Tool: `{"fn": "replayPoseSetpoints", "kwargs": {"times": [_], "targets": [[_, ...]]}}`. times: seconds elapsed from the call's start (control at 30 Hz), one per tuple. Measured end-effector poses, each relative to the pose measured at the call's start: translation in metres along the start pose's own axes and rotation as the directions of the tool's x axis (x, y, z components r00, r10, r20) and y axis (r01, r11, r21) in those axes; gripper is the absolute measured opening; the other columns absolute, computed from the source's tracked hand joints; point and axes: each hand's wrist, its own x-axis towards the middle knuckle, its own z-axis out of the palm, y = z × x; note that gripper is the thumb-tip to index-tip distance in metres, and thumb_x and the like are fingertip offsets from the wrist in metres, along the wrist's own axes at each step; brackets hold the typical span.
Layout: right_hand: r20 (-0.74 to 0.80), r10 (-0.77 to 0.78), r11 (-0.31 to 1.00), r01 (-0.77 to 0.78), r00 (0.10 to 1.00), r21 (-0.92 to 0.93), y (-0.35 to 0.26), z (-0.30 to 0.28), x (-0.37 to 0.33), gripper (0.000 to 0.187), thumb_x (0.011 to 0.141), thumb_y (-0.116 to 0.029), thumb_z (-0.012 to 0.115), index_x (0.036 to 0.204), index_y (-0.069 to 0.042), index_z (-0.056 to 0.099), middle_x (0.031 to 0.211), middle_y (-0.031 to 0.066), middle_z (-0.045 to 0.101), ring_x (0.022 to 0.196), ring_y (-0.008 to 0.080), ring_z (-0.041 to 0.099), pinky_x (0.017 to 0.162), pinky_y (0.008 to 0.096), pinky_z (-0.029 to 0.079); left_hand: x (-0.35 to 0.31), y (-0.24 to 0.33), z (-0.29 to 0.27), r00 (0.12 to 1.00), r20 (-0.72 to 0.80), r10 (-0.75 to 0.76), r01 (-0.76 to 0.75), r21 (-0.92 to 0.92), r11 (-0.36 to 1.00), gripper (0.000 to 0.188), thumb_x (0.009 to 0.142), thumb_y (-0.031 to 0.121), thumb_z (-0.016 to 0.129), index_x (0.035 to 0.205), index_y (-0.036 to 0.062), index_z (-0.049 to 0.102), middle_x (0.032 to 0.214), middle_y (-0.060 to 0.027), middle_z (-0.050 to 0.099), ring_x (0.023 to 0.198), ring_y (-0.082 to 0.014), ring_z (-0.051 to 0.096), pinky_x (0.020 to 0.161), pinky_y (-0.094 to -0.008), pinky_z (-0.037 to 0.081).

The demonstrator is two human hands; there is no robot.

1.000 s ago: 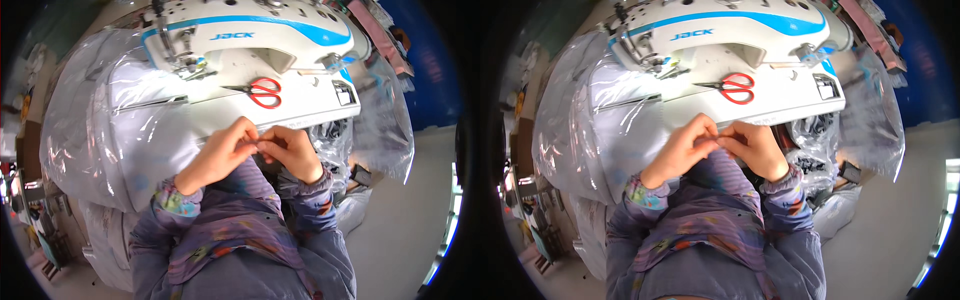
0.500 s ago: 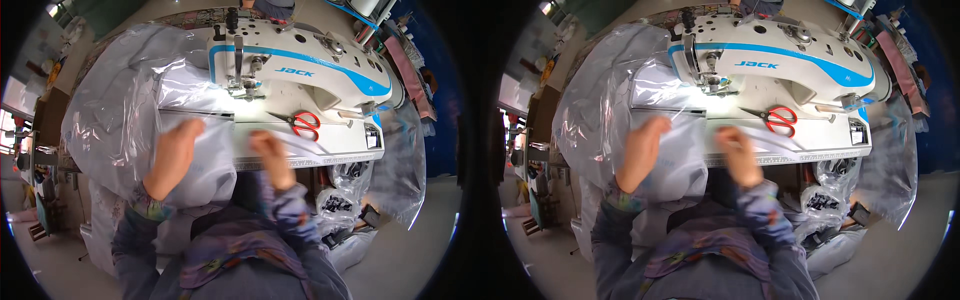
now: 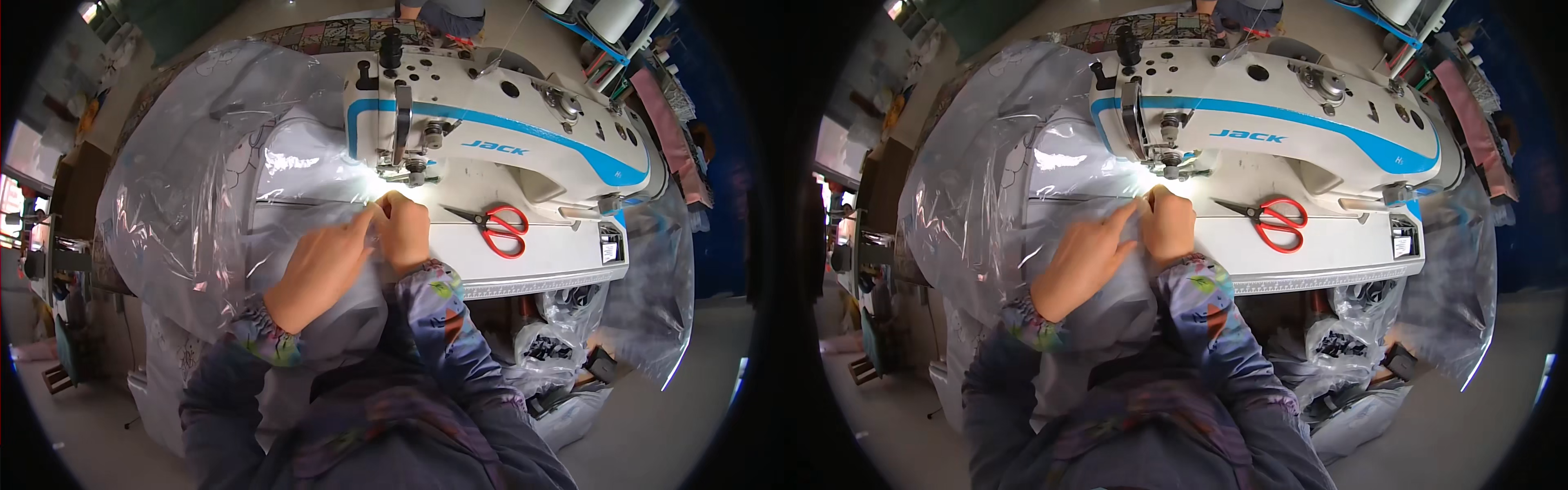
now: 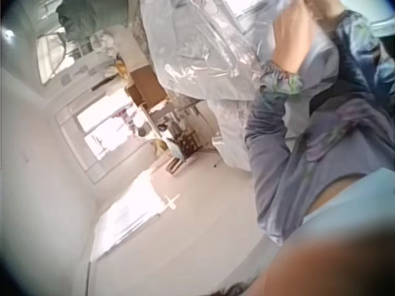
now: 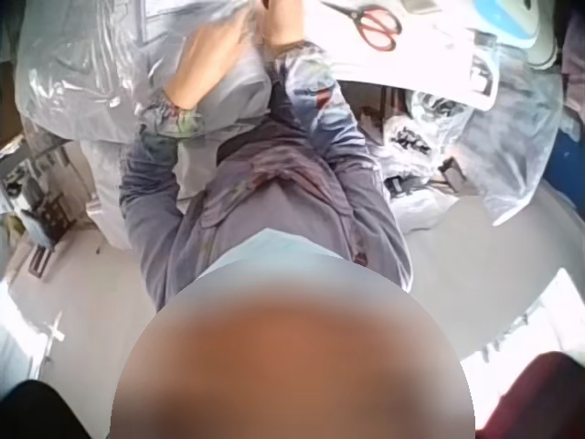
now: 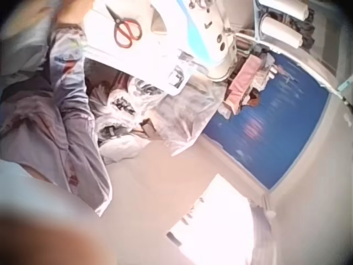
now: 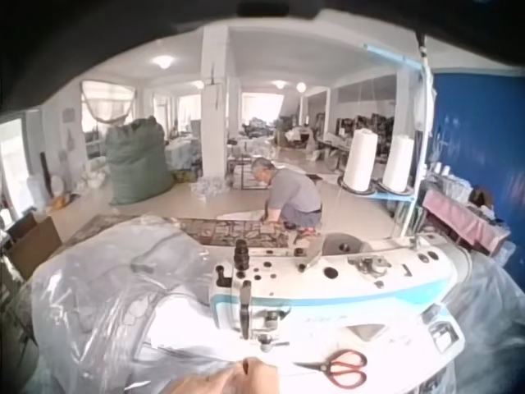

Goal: Sewing plastic components onto textile bags using an industrial sewing machine.

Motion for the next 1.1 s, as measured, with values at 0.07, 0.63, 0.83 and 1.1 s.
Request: {"fn": "replayPoseSetpoints", "kwargs": {"times": [0.07, 0.63, 0.83, 1.1], "targets": [[0.016, 0.041, 0.999, -0.041, 0.999, 0.019, -0.011, -0.001, -0.004, 0.023, 0.091, -0.022, 0.074, 0.085, -0.001, 0.07, 0.07, 0.0134, 0.071, 0.064, 0.0303, 0.071, 0.063, 0.0404, 0.055, -0.007, -0.011, 0.016, 0.995, -0.1, 0.014, -0.016, -0.016, 1.0, 0.043, 0.095, 0.017, 0.071, 0.132, -0.0018, 0.06, 0.096, -0.0198, 0.069, 0.077, -0.0409, 0.067, 0.067, -0.0496, 0.052], [0.562, -0.196, 0.971, 0.237, 0.804, -0.001, 0.021, -0.097, -0.131, 0.023, 0.098, -0.024, 0.068, 0.09, -0.003, 0.063, 0.085, 0.0239, 0.067, 0.082, 0.0451, 0.066, 0.071, 0.0527, 0.05, 0.002, -0.043, 0.045, 0.946, -0.261, 0.193, -0.226, -0.102, 0.969, 0.032, 0.087, 0.008, 0.063, 0.118, 0.0026, 0.068, 0.124, -0.0133, 0.069, 0.115, -0.0347, 0.064, 0.103, -0.0473, 0.049], [0.584, -0.387, 0.842, 0.532, 0.713, -0.091, 0.097, -0.03, -0.146, 0.08, 0.091, -0.025, 0.073, 0.157, 0.001, 0.036, 0.154, 0.0287, 0.048, 0.14, 0.047, 0.047, 0.114, 0.0508, 0.044, 0.01, -0.048, 0.056, 0.968, -0.18, 0.177, -0.196, -0.095, 0.976, 0.027, 0.089, 0.008, 0.06, 0.113, 0.0063, 0.069, 0.112, -0.0096, 0.068, 0.104, -0.0318, 0.065, 0.089, -0.0429, 0.052], [0.836, -0.154, 0.731, -0.509, 0.526, 0.455, -0.016, -0.074, -0.13, 0.065, 0.095, -0.021, 0.07, 0.15, 0.002, 0.045, 0.146, 0.0213, 0.058, 0.132, 0.0374, 0.057, 0.111, 0.0463, 0.046, 0.027, -0.07, 0.043, 0.972, -0.118, 0.202, -0.229, -0.293, 0.928, 0.027, 0.084, 0.003, 0.059, 0.107, 0.0064, 0.075, 0.107, -0.01, 0.069, 0.101, -0.0335, 0.067, 0.087, -0.0434, 0.052]]}}
